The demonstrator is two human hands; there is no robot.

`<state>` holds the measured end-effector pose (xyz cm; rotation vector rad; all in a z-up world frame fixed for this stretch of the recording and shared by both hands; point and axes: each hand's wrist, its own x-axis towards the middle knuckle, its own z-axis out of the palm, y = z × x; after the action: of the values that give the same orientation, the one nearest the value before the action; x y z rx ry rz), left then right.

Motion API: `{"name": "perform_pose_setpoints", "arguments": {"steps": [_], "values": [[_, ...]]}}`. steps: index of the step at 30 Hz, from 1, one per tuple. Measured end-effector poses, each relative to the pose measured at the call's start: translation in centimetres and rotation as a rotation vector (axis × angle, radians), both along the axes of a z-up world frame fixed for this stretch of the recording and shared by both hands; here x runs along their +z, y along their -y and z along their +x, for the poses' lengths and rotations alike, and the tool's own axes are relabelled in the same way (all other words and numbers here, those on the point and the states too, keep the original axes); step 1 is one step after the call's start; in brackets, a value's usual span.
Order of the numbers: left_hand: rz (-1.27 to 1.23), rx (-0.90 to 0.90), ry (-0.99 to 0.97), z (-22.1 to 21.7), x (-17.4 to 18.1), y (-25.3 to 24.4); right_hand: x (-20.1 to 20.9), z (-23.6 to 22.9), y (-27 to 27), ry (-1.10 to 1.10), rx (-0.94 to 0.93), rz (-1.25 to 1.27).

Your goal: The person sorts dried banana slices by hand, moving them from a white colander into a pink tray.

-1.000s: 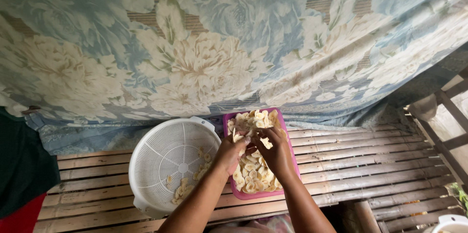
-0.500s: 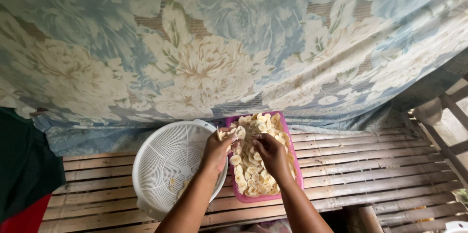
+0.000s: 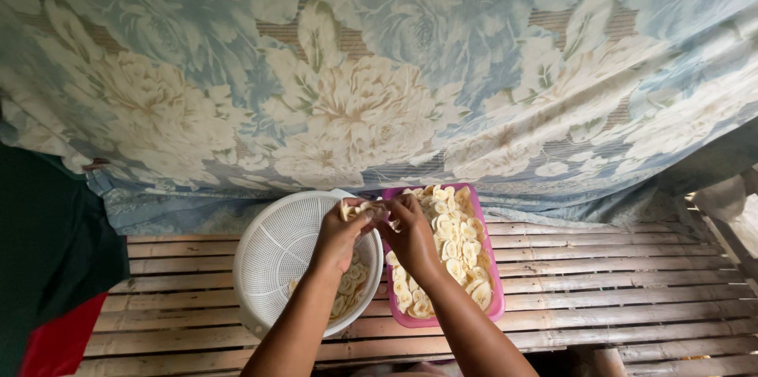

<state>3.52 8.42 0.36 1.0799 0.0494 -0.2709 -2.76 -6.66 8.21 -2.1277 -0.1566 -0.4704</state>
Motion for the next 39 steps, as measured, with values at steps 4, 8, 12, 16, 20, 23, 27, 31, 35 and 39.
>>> {"name": "perform_pose_setpoints", "arguments": {"steps": [4, 8, 12, 16, 20, 23, 27, 31, 35, 39], "values": [[-0.033, -0.078, -0.048, -0.2, 0.4, 0.5, 0.6, -0.1, 0.7, 0.018, 0.003, 0.039], [-0.008, -0.136, -0.064, -0.4, 0.4, 1.8, -1.4, -0.2, 3.2, -0.047, 0.01, 0.092], [-0.07, -0.176, -0.183, -0.7, 0.2, 3.3, -4.6, -0.6, 6.0, -0.184, 0.067, 0.328], [-0.06, -0.155, -0.16, -0.5, -0.5, 4.0, -6.5, -2.2, 9.0, -0.382, 0.034, 0.314], [0.037, -0.212, -0.158, -0.7, -0.9, 4.8, -6.9, -2.9, 11.2, -0.47, -0.034, 0.227], [0.058, -0.305, -0.2, -2.1, -0.9, 6.7, -7.1, -2.4, 11.1, -0.409, -0.003, 0.457], [-0.105, -0.373, -0.159, -2.9, -0.6, 7.6, -7.1, -2.4, 11.5, -0.356, -0.069, 0.55], [-0.124, -0.394, -0.15, -2.2, 0.3, 6.8, -6.4, -3.3, 12.8, -0.44, -0.162, 0.529], [0.037, -0.417, -0.116, -2.4, 0.8, 7.8, -6.0, -2.8, 11.6, -0.397, -0.155, 0.474], [0.143, -0.434, -0.092, -3.2, 0.9, 8.1, -6.5, -2.7, 11.5, -0.299, -0.094, 0.591]]}}
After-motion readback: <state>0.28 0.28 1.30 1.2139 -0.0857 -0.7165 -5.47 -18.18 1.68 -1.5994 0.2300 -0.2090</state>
